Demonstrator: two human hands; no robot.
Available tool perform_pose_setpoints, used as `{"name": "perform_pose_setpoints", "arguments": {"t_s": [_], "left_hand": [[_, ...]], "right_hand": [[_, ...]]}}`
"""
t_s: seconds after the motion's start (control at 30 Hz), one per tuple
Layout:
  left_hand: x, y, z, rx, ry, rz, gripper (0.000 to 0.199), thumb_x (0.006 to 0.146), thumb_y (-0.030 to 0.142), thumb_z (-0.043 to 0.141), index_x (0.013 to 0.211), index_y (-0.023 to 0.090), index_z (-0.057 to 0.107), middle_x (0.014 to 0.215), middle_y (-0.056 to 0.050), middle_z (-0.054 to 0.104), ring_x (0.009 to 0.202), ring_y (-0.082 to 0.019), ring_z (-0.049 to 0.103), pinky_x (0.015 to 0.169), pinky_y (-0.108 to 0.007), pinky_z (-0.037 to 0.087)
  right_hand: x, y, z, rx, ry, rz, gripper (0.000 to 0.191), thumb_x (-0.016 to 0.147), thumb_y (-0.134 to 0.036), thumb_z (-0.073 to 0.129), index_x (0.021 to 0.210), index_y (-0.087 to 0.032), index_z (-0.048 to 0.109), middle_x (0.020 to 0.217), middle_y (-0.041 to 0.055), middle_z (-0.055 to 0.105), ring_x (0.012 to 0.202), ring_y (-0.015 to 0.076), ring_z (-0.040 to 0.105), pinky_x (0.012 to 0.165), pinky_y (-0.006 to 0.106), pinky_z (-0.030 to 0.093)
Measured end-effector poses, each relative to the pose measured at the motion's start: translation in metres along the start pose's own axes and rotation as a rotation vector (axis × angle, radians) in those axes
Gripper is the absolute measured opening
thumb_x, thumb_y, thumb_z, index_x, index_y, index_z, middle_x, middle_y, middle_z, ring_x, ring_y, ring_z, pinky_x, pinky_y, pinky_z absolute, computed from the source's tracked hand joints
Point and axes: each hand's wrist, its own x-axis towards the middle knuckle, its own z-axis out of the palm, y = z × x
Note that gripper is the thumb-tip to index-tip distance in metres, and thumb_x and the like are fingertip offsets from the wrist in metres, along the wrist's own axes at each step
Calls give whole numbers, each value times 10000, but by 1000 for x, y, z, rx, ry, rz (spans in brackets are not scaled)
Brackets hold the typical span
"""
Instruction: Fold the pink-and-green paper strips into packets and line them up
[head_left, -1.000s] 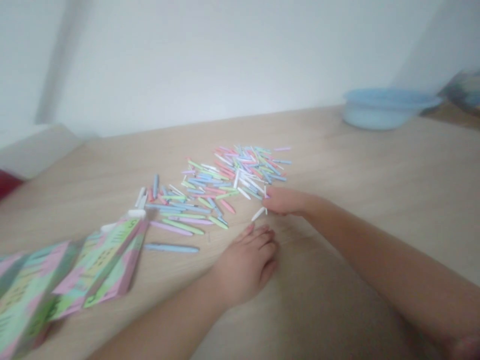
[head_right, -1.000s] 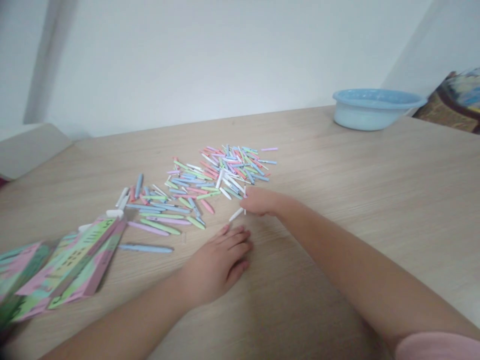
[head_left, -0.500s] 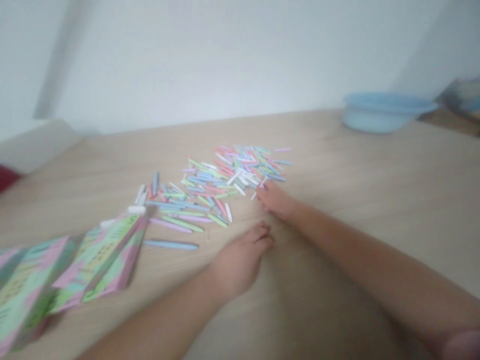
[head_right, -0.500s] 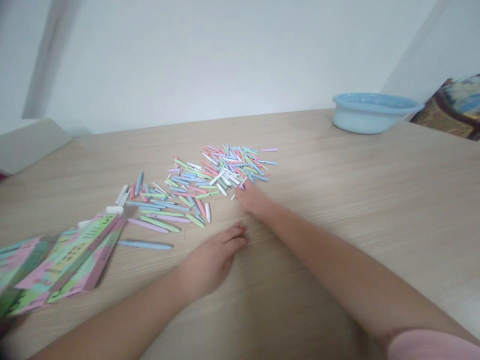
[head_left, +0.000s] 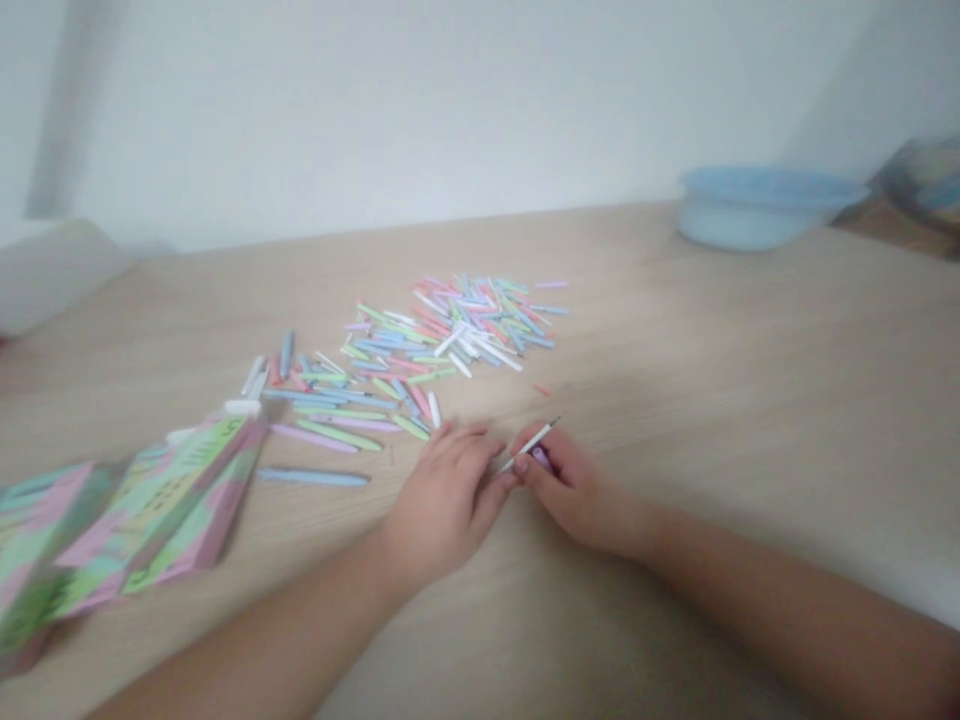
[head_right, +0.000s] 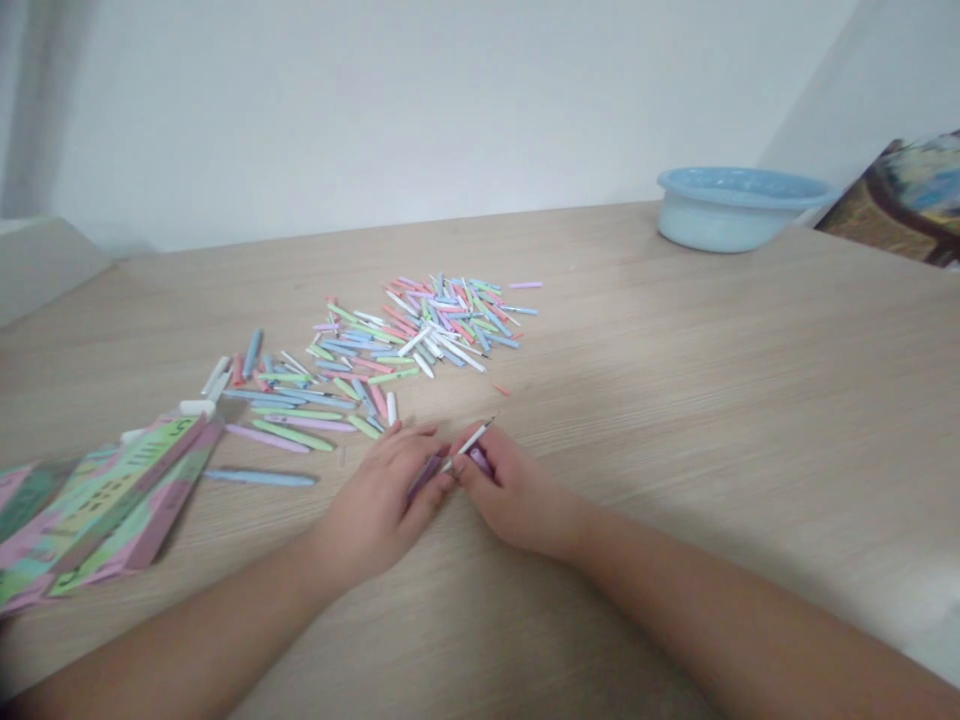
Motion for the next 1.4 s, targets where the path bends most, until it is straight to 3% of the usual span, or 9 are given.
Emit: {"name": "perform_pose_setpoints", "arguments": {"t_s": [0.1,0.2,0.33,0.5,0.73,1.2,1.4], "left_hand": [[1,1,-4,-45,-52,34,199,1022,276,496,1117,229,664,1117,-58,747,1251,-241,603,1236,-564,271],[2,1,-5,-98,-11,26,188,1016,260,501,1046,220,683,1067,-66,737,1178,-234,626,1185,-520,359],[2,-2,-4,-106,41,-11,184,1017,265,506,1000,207,680,1070,-89,717,1105,-236,640,1086,-477,458],[1,-6,-2,-95,25,-29,193,1027,258,503,1074,222,687,1126,-73,725,1107,-228,644,1127,-495,412],[1,-9,-1,-131,39,-85,201,1025,273,509,1063,217,699,1062,-71,725,1028,-228,645,993,-424,493],[1,-8,-2,-134,16,-103,228,1038,290,486,1078,220,700,1061,-72,729,1032,-233,650,978,-430,501],[1,-9,-1,-127,24,-102,218,1029,282,503,1070,226,709,1055,-60,735,1028,-227,661,969,-410,506]], "right_hand": [[0,-7,4,16,-22,-25,88,995,-300,499,980,-238,561,861,9,618,754,179,567,710,315,483],[0,-5,1,22,-14,-22,84,986,-289,517,986,-234,580,853,3,615,774,177,575,731,308,481],[4,5,-17,-13,160,3,126,975,-334,553,1019,-233,613,808,-6,604,731,173,547,690,297,450],[11,11,-42,-69,261,59,187,959,-402,582,979,-229,652,766,2,595,695,178,528,646,296,428],[10,6,-49,-135,239,93,209,957,-410,578,1023,-236,673,763,5,593,666,174,515,612,290,414],[6,9,-51,-221,229,53,224,960,-412,583,1041,-238,700,783,10,621,673,173,528,624,288,428],[7,11,-50,-225,189,27,205,965,-378,590,1057,-247,719,857,24,685,736,185,597,671,300,472]]}}
